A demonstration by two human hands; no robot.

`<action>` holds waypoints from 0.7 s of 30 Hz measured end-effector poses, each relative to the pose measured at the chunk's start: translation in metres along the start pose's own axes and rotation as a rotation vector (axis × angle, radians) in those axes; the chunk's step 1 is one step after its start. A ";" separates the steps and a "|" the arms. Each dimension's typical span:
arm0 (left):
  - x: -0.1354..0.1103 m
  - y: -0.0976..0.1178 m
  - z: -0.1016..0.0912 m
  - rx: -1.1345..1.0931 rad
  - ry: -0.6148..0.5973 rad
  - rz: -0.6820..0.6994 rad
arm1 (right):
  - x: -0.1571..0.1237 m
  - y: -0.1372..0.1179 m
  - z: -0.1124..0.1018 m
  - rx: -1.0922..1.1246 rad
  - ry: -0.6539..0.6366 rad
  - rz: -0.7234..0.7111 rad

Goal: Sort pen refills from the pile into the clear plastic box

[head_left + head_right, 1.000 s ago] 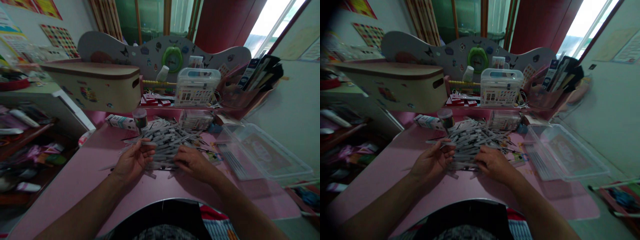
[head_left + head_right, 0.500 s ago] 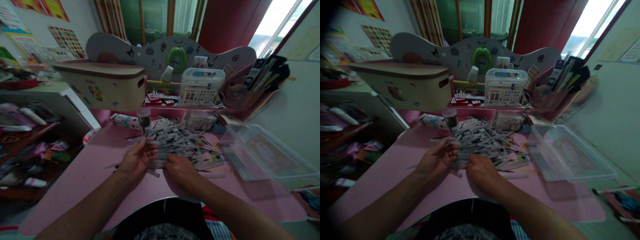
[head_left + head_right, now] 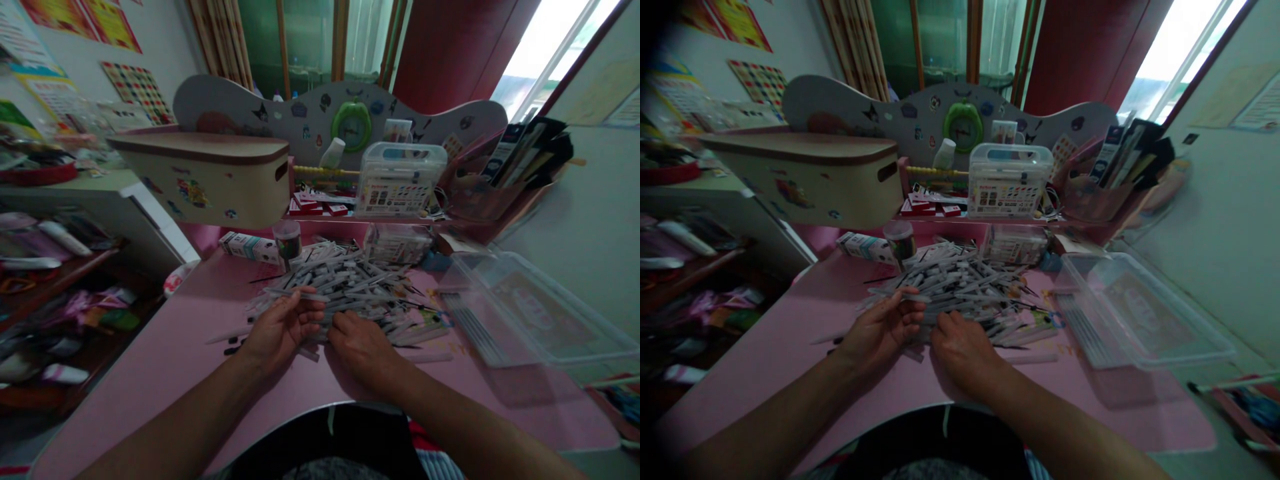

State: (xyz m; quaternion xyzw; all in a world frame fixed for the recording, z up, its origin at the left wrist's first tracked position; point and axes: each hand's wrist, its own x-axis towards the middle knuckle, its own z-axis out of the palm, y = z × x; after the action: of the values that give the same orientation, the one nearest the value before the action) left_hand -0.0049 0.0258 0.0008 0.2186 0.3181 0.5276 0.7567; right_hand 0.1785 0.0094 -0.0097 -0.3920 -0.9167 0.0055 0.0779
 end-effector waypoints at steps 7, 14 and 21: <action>0.000 0.000 0.001 0.006 0.025 -0.010 | -0.005 -0.002 -0.004 0.005 0.029 -0.041; -0.002 -0.002 0.006 0.023 0.075 -0.011 | -0.005 0.028 -0.018 0.639 0.374 0.116; 0.001 -0.011 0.003 0.067 0.056 -0.026 | 0.001 0.031 -0.014 1.436 0.442 0.512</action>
State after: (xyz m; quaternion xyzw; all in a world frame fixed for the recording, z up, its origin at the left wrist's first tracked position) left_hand 0.0045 0.0233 -0.0048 0.2249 0.3593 0.5127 0.7466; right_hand 0.2018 0.0308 0.0021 -0.4365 -0.5338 0.5350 0.4881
